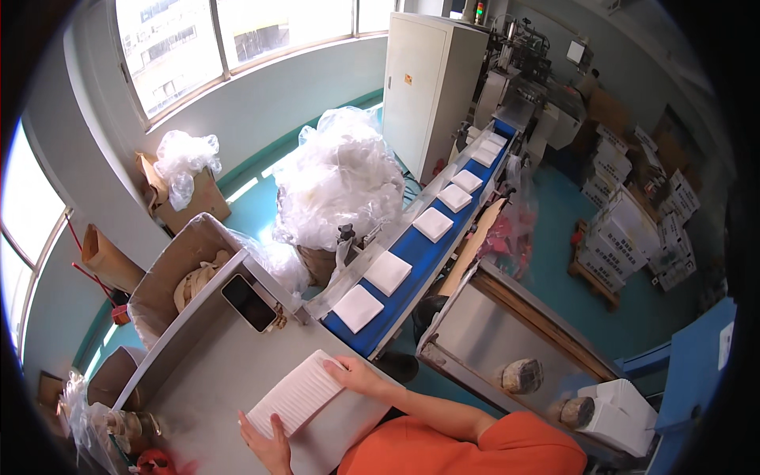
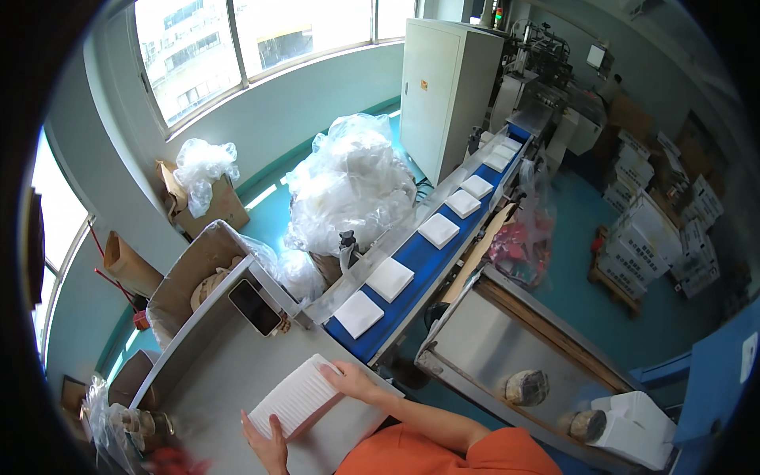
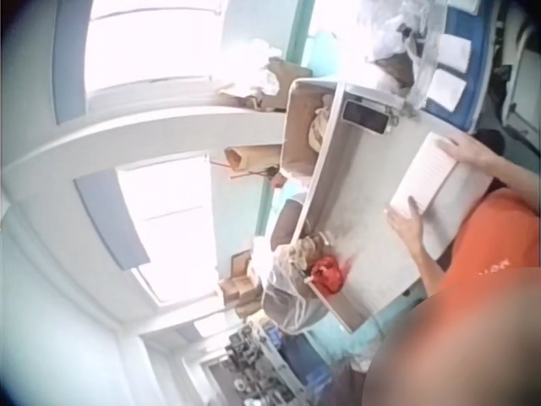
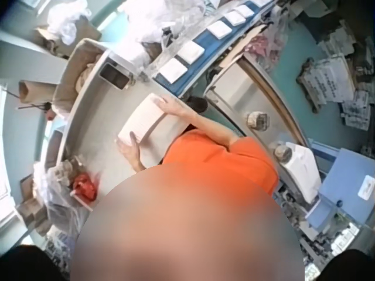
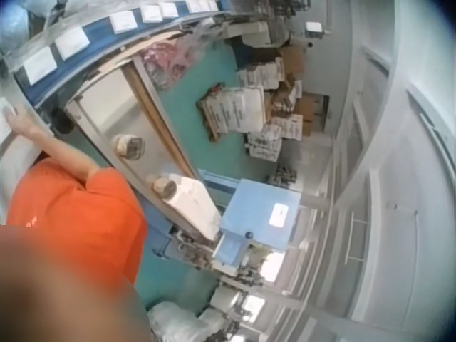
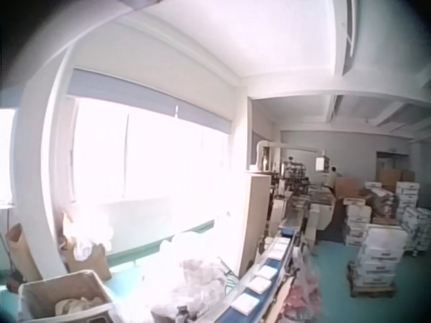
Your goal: Sorting and counting pleated paper filters on a conveyor belt and workbench in a factory setting.
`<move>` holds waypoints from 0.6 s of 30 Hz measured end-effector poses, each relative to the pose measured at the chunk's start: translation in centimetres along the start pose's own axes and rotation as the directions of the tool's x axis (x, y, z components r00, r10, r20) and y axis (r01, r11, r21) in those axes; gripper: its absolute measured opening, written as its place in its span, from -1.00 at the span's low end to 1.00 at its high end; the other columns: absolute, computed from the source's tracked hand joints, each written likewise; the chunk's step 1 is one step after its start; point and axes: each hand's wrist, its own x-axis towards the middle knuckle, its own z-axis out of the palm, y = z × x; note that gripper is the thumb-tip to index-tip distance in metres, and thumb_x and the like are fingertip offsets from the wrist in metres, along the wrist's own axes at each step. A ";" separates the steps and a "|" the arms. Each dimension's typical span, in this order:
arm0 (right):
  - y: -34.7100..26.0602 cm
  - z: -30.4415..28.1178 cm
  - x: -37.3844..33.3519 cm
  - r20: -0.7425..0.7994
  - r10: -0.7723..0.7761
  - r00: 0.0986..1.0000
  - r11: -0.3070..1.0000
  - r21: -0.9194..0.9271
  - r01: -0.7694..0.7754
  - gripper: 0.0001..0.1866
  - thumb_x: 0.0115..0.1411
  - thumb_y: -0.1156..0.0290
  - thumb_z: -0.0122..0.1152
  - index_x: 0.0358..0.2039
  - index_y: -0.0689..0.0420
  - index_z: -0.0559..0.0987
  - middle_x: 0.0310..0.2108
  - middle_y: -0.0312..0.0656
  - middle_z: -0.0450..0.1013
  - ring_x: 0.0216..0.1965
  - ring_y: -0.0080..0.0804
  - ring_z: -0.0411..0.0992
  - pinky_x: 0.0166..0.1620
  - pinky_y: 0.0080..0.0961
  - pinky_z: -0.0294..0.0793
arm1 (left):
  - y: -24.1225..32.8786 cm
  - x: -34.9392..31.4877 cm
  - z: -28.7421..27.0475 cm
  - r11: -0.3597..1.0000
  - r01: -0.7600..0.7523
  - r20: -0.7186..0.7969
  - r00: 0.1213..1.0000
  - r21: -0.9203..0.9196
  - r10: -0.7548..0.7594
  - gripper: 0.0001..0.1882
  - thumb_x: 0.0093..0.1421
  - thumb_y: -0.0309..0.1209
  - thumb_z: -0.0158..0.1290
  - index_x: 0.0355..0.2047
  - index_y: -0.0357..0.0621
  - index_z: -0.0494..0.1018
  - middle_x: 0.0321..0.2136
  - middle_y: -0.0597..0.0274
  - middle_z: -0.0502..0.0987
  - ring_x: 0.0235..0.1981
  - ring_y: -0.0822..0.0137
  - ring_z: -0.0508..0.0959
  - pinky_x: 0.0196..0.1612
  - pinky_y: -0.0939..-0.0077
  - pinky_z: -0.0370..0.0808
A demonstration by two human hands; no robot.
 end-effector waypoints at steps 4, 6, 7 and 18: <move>-0.2 -1.6 -0.1 0.391 0.415 0.822 0.623 0.536 -0.569 -0.58 0.22 -0.02 0.08 -0.09 0.02 0.51 -0.21 -0.31 0.47 -0.19 -0.48 0.40 -0.16 -0.51 0.35 | 0.4 0.1 -0.9 1.000 0.005 -0.019 1.000 -0.020 -0.005 -0.06 0.11 0.18 0.02 0.24 -0.34 0.06 0.21 -0.35 0.07 0.27 -0.20 0.04 0.29 0.04 0.01; 1.8 -3.0 -0.1 0.526 0.420 0.740 0.592 0.460 -0.662 -0.64 0.26 0.10 0.07 -0.05 0.04 0.48 -0.22 -0.35 0.46 -0.19 -0.50 0.41 -0.17 -0.54 0.38 | 0.5 -0.1 -0.9 0.998 0.009 -0.028 1.000 -0.057 -0.010 -0.05 0.11 0.18 0.02 0.25 -0.32 0.04 0.21 -0.36 0.08 0.27 -0.23 0.02 0.30 0.01 -0.02; 2.3 -3.2 -0.2 0.527 0.420 0.738 0.592 0.458 -0.664 -0.64 0.26 0.10 0.07 -0.05 0.04 0.48 -0.22 -0.35 0.46 -0.19 -0.50 0.41 -0.17 -0.54 0.38 | 0.4 -0.1 -0.8 0.998 0.011 -0.028 1.000 -0.057 -0.013 -0.05 0.11 0.18 0.02 0.25 -0.32 0.04 0.21 -0.36 0.08 0.27 -0.23 0.02 0.30 0.01 -0.02; -0.3 -0.3 -0.1 0.131 0.121 0.984 0.983 0.121 -0.136 -0.41 0.23 -0.06 0.04 -0.01 0.25 0.44 -0.19 -0.19 0.47 -0.22 -0.44 0.43 -0.13 -0.56 0.40 | 1.7 -0.5 0.7 0.990 -0.105 -0.111 0.989 -0.093 0.095 -0.15 0.14 0.02 0.09 0.26 -0.25 0.04 0.13 -0.28 0.17 0.17 -0.21 0.17 0.22 0.08 0.12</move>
